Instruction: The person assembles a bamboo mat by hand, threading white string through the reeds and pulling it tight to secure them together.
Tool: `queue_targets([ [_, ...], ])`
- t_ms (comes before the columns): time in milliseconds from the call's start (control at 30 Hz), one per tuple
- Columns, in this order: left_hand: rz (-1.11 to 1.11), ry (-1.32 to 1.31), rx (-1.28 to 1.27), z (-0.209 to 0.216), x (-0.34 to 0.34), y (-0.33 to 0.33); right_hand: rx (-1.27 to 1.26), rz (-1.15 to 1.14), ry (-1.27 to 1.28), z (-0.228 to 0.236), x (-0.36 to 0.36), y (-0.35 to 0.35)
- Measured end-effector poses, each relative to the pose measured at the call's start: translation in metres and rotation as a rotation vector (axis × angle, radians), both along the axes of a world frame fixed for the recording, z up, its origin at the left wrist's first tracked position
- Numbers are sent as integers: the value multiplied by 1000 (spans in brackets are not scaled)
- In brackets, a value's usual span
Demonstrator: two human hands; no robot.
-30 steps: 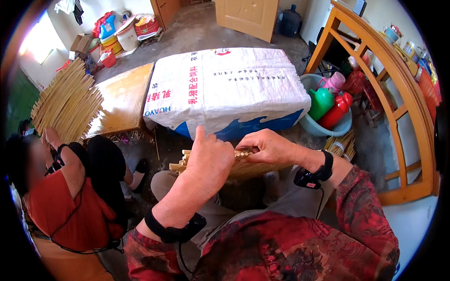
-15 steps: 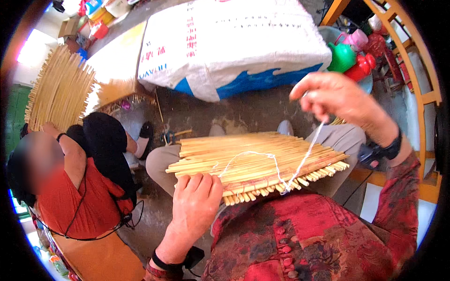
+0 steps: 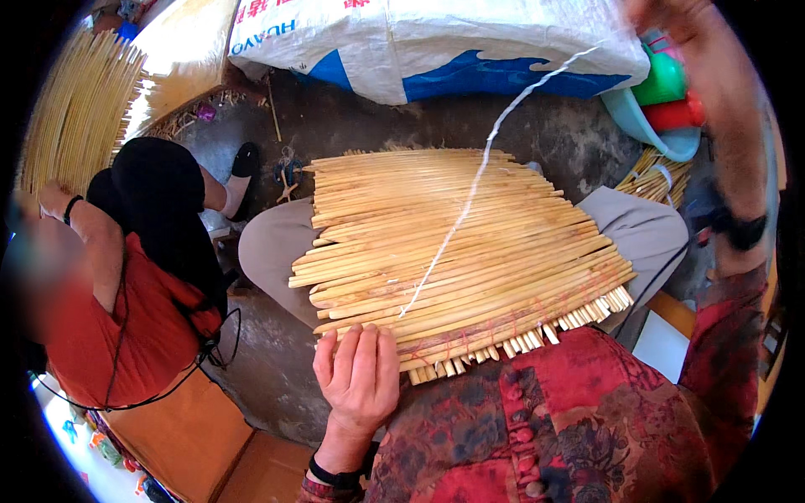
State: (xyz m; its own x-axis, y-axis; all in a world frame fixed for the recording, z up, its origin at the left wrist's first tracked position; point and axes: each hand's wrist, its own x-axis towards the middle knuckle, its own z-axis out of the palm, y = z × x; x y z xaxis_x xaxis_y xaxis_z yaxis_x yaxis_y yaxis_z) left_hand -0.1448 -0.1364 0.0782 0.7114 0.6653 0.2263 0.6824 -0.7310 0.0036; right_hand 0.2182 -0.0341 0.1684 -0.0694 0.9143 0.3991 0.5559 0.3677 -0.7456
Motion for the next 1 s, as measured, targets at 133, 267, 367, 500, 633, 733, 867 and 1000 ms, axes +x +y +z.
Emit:
queue_targets([
  [133, -37, -47, -29, 5, 2, 8, -355, 340, 14, -67, -83, -46],
  [267, -24, -24, -75, 7, 2, 7, -410, 486, 68, -104, -109, -67],
  [367, -44, -14, -81, 5, 1, 7, -549, 544, 107, -107, -116, -73],
  [500, -105, -29, -91, 6, -1, 12, -555, 542, -4, -111, -120, -82],
  [633, -82, -43, -98, 6, 1, 12, -483, 555, -47, -110, -120, -80],
  [733, -74, -56, -79, 4, 0, 10, -429, 564, -44, -115, -126, -78],
  [867, -66, -63, -70, 0, -3, 8, -452, 657, -140, -108, -130, -72],
  [1000, -74, -93, -81, -4, -6, 6, -426, 660, -138, -113, -132, -73],
])
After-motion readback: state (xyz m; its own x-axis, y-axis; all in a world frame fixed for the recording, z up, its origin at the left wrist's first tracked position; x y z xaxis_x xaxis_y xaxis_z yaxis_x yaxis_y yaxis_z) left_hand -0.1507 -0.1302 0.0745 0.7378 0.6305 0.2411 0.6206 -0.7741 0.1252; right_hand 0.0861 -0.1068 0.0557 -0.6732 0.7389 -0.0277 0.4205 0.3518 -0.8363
